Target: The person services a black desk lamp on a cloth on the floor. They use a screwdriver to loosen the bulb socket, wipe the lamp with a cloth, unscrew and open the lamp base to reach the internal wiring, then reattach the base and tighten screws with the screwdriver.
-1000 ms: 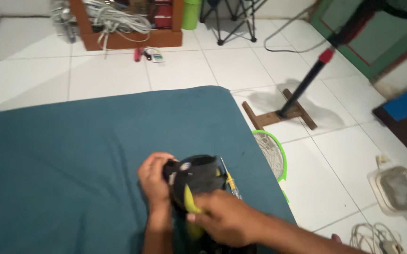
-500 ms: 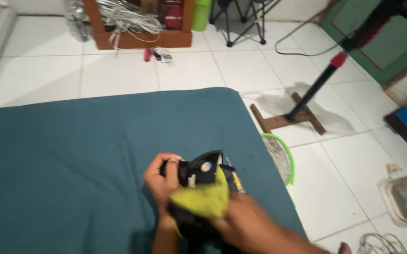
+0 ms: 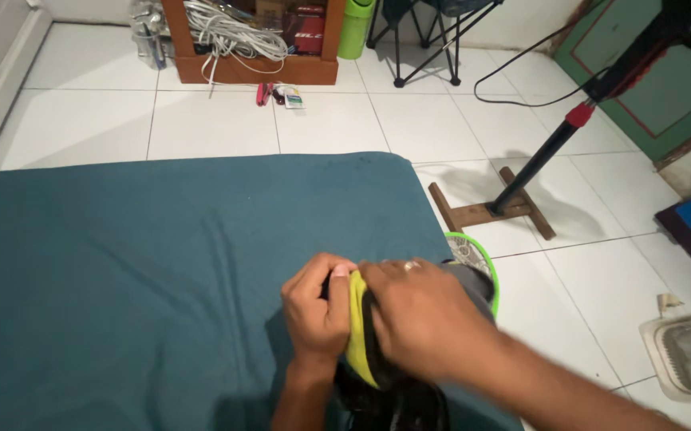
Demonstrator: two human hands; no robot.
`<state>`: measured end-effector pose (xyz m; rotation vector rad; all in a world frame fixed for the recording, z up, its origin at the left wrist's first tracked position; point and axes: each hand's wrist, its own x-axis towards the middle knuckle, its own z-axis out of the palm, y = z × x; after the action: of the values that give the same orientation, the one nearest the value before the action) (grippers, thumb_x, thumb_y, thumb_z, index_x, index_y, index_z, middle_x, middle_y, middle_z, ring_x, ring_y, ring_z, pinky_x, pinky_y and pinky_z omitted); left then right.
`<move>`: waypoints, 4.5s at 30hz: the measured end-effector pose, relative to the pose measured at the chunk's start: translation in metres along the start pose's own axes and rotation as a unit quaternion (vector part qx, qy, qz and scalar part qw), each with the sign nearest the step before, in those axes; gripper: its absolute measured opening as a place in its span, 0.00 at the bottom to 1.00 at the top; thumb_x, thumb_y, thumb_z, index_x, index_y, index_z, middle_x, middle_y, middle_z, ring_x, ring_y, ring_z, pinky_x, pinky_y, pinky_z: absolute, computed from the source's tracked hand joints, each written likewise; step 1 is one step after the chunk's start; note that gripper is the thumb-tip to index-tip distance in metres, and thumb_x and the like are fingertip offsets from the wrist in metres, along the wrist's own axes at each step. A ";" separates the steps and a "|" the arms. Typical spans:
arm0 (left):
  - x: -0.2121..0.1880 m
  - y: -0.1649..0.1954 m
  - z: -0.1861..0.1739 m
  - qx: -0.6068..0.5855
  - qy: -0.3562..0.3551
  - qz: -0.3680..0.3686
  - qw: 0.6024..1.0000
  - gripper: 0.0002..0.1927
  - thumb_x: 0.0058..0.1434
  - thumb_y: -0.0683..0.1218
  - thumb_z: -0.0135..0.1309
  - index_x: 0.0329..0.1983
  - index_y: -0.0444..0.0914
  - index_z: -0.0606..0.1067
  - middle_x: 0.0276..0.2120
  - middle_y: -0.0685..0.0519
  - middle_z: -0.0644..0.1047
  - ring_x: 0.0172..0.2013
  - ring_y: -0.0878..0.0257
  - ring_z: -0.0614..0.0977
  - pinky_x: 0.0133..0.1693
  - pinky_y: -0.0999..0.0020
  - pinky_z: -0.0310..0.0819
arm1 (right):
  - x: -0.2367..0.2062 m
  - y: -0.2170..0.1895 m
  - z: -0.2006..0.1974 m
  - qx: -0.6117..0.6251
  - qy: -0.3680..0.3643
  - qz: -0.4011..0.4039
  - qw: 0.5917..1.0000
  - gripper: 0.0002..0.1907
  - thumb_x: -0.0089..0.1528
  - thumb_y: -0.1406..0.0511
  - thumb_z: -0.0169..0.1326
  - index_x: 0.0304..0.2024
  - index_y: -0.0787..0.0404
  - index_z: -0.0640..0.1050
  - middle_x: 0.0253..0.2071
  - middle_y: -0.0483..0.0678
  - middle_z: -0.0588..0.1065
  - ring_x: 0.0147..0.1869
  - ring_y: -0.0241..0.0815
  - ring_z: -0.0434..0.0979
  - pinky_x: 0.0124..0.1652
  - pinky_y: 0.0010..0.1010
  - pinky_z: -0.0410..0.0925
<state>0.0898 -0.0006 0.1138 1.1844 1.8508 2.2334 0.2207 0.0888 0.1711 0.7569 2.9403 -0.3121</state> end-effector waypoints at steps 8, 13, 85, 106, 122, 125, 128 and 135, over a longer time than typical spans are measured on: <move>-0.011 -0.009 0.013 -0.135 -0.011 -0.027 0.990 0.04 0.65 0.41 0.50 0.36 0.34 0.70 0.27 0.51 0.78 0.27 0.65 0.78 0.32 0.69 0.74 | 0.038 0.032 -0.011 0.301 0.008 0.101 0.948 0.19 0.61 0.57 0.56 0.45 0.66 0.77 0.37 0.55 0.81 0.41 0.45 0.81 0.41 0.38 0.72; -0.007 -0.033 0.014 -0.143 0.044 -0.152 0.977 0.10 0.70 0.45 0.50 0.34 0.35 0.70 0.27 0.54 0.77 0.26 0.71 0.73 0.29 0.70 0.69 | -0.026 -0.024 -0.001 -0.033 0.286 -0.135 0.948 0.36 0.54 0.52 0.63 0.57 0.66 0.70 0.56 0.63 0.72 0.52 0.69 0.75 0.48 0.46 0.68; 0.032 -0.012 -0.071 0.012 0.126 -0.007 0.992 0.06 0.67 0.39 0.60 0.39 0.30 0.78 0.32 0.54 0.79 0.34 0.70 0.78 0.43 0.74 0.73 | -0.038 0.009 0.127 0.136 0.169 -0.196 0.956 0.18 0.50 0.61 0.62 0.40 0.63 0.77 0.57 0.58 0.73 0.69 0.68 0.61 0.58 0.57 0.57; -0.071 -0.103 -0.030 0.034 0.160 -0.323 0.932 0.26 0.73 0.56 0.55 0.28 0.28 0.74 0.18 0.51 0.73 0.22 0.58 0.74 0.27 0.57 0.68 | -0.083 -0.014 0.187 0.276 0.167 -0.163 0.932 0.14 0.48 0.69 0.67 0.35 0.58 0.77 0.41 0.55 0.74 0.53 0.58 0.75 0.51 0.45 0.67; -0.023 -0.066 -0.018 -0.238 0.218 -0.285 0.902 0.13 0.70 0.52 0.50 0.33 0.44 0.64 0.17 0.55 0.61 0.16 0.63 0.60 0.19 0.65 0.55 | -0.052 -0.019 0.086 0.217 0.231 -0.292 0.902 0.21 0.44 0.65 0.64 0.39 0.61 0.75 0.56 0.53 0.75 0.69 0.60 0.69 0.63 0.59 0.53; -0.028 -0.042 -0.014 -0.350 0.222 -0.340 0.844 0.26 0.72 0.55 0.47 0.20 0.43 0.57 0.11 0.56 0.56 0.12 0.66 0.55 0.17 0.67 0.50 | -0.024 0.007 0.081 0.402 0.250 -0.142 0.869 0.28 0.46 0.69 0.61 0.51 0.65 0.78 0.57 0.56 0.74 0.65 0.56 0.72 0.63 0.43 0.63; -0.029 -0.030 -0.007 -0.350 0.258 -0.298 0.850 0.26 0.72 0.54 0.47 0.19 0.42 0.56 0.11 0.55 0.56 0.11 0.65 0.55 0.17 0.66 0.49 | -0.009 0.000 0.095 0.669 0.171 -0.003 0.723 0.28 0.54 0.76 0.51 0.59 0.64 0.74 0.59 0.52 0.74 0.63 0.45 0.76 0.61 0.34 0.67; -0.026 -0.027 -0.003 -0.453 0.215 -0.215 0.838 0.24 0.77 0.55 0.52 0.27 0.39 0.64 0.21 0.52 0.66 0.21 0.63 0.67 0.28 0.65 0.66 | -0.063 -0.046 0.147 0.626 0.245 0.036 0.739 0.39 0.60 0.75 0.54 0.73 0.61 0.60 0.56 0.52 0.78 0.57 0.40 0.79 0.56 0.31 0.71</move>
<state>0.0953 -0.0065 0.0768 0.0960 0.7118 2.6413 0.2585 -0.0127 0.0447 1.1218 2.6843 -2.5471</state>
